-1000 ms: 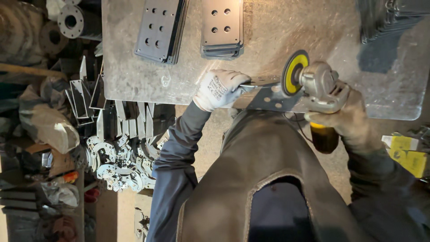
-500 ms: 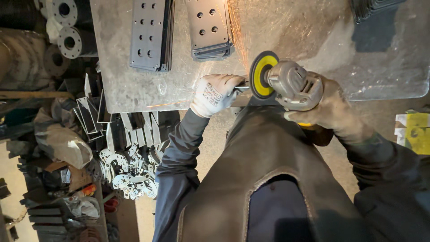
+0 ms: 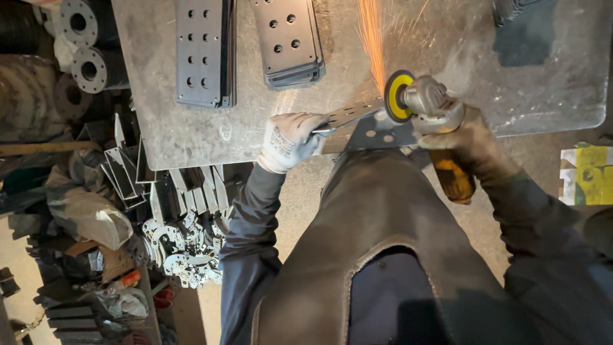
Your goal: The person holds flat drilled metal plates by hand and grinds their edges and surfaces with an angle grinder, producing sparks, then places the finished plate on a stack and picks up the next plate to repeat the process.
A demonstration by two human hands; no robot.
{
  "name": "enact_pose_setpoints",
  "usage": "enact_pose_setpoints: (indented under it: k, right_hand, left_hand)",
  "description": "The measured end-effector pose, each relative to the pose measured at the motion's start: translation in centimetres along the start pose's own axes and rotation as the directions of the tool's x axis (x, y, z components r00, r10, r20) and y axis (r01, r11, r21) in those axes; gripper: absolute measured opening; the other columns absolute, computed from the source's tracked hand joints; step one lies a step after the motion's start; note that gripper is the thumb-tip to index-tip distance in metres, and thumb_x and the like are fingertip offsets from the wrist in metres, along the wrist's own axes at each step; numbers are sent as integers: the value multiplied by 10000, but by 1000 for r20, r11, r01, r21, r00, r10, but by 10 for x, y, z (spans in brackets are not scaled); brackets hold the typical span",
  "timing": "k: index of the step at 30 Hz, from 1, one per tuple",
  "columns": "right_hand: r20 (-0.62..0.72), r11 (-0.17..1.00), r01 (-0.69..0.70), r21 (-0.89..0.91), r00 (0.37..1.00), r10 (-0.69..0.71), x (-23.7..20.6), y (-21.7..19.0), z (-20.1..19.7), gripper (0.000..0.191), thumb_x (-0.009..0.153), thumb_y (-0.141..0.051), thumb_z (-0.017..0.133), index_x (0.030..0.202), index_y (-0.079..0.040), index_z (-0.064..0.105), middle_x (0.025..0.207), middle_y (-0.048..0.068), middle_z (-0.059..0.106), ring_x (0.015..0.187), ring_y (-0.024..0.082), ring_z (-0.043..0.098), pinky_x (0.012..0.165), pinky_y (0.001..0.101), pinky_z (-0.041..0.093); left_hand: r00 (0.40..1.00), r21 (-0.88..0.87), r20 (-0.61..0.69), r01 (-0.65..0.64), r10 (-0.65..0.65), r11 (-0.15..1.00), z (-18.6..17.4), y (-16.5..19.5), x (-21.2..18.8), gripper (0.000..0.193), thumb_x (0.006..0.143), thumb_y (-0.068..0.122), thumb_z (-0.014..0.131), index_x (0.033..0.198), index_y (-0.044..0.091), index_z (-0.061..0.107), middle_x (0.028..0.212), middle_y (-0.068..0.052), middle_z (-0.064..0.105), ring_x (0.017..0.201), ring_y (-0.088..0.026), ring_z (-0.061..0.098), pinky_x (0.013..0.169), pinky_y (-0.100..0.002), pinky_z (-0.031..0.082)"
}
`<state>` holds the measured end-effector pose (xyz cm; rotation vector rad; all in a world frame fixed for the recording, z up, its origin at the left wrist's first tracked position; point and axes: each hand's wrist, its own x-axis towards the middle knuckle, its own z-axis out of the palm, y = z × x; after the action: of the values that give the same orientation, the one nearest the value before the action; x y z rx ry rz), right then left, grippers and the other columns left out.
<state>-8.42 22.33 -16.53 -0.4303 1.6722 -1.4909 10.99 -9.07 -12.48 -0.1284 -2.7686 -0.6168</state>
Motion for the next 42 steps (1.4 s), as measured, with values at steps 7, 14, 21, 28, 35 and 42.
enact_pose_setpoints:
  k: [7,14,21,28,35,42]
  right_hand:
    - [-50,1000,8,13,999,-7,-2,-1,-13,390,776,-54,769,1160,-34,703,1052,-9,703,948,90,647,825,268,543]
    - [-145,992,-106,68,983,115,3,28,-37,311,841,-70,762,1146,-42,705,995,25,698,867,132,656,745,303,552]
    - [7,849,331,-412,933,-361,8,49,-51,139,933,-28,689,1043,7,766,1096,96,725,972,158,692,868,315,574]
    - [-256,998,25,49,967,-12,-6,42,-36,366,814,-81,795,1163,-20,705,1057,17,689,905,108,649,767,289,541]
    - [-295,979,119,-164,941,-163,-39,13,-3,492,751,-108,864,1197,-32,670,1123,42,713,953,127,667,813,304,560]
    - [-100,765,216,-606,934,-343,-42,-35,27,694,661,-204,949,1266,-30,656,1142,109,734,1011,205,710,907,350,582]
  left_hand:
    - [999,-61,-36,-16,13,998,-1,-5,-11,355,758,111,733,1111,110,694,987,-71,759,843,-277,741,727,-375,581]
    - [997,-93,-74,3,-10,996,-1,-1,-15,297,780,58,717,1074,89,692,980,-89,768,827,-279,751,729,-366,589]
    - [990,-139,-106,76,-91,987,-7,-2,-21,132,914,136,785,1018,84,724,890,-87,751,789,-273,753,711,-352,584]
    - [981,-171,-160,85,-113,982,2,-10,-22,149,939,175,768,1042,80,718,918,-102,752,810,-286,751,718,-357,584]
    - [951,-166,-175,227,-255,960,10,2,-23,192,962,218,762,1120,120,713,891,-96,765,725,-264,736,651,-360,563]
    - [954,-154,-174,218,-243,964,25,25,-3,243,975,243,741,1180,144,655,945,-109,754,820,-296,740,689,-379,570]
